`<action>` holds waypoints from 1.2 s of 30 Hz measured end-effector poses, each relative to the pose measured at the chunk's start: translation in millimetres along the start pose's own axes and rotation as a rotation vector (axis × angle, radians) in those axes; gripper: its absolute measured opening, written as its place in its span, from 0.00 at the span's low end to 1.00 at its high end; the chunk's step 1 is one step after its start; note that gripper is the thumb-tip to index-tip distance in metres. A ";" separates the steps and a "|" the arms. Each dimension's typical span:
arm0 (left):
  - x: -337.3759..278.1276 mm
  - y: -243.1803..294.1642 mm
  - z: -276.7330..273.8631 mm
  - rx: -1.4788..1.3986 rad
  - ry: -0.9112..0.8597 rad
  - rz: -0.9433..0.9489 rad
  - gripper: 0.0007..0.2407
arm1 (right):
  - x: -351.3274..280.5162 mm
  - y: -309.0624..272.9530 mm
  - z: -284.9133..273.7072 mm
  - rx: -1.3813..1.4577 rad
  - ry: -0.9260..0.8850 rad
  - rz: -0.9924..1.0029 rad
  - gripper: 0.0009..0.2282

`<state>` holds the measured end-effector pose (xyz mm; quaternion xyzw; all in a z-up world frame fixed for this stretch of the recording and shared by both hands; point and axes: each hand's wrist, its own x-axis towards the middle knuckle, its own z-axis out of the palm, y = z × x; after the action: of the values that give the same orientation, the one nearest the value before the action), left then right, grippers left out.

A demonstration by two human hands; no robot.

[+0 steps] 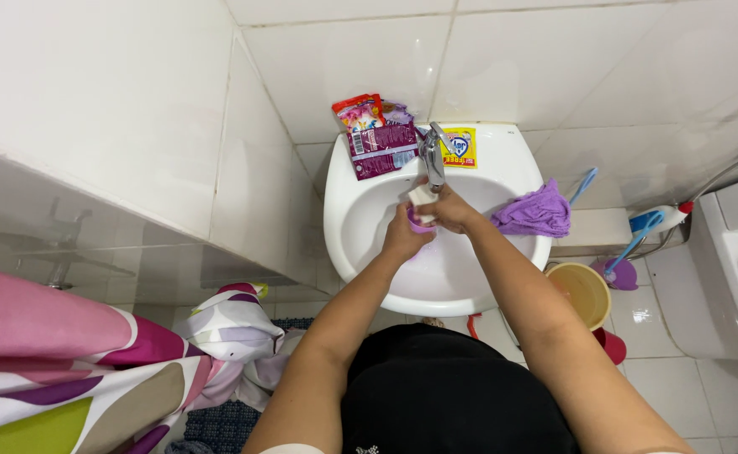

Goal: Scrubbing and rinsing a toilet bowl and tank in a bathroom.

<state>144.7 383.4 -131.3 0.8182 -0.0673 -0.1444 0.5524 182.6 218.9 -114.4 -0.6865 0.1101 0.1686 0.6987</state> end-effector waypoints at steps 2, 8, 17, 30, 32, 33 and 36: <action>-0.8 0.6 2.0 -0.034 0.002 0.052 0.37 | -16.3 -21.2 7.2 -0.103 0.068 0.016 0.29; 8.2 3.0 6.5 0.032 0.085 0.142 0.36 | -17.6 -26.1 -4.5 -0.115 0.180 0.082 0.24; 12.4 -1.1 11.3 -0.022 -0.029 0.190 0.36 | 3.2 10.3 -38.9 -0.098 0.097 0.247 0.16; 10.2 2.1 15.1 -0.056 0.006 0.258 0.39 | -15.9 -24.1 1.4 -0.113 0.190 0.167 0.22; 16.1 1.2 11.3 -0.052 0.035 0.254 0.42 | -11.5 -20.0 -0.7 -0.033 0.146 0.102 0.23; 18.7 0.6 10.9 -0.047 0.057 0.251 0.45 | -10.2 -16.8 -3.0 0.050 0.105 0.040 0.25; 25.9 -18.6 17.7 -0.157 -0.020 0.241 0.44 | -17.0 -22.1 0.2 -0.089 0.123 0.011 0.24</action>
<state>162.9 367.8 -158.9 0.7569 -0.1591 -0.0902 0.6274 175.5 217.6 -87.5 -0.7252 0.1492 0.1347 0.6586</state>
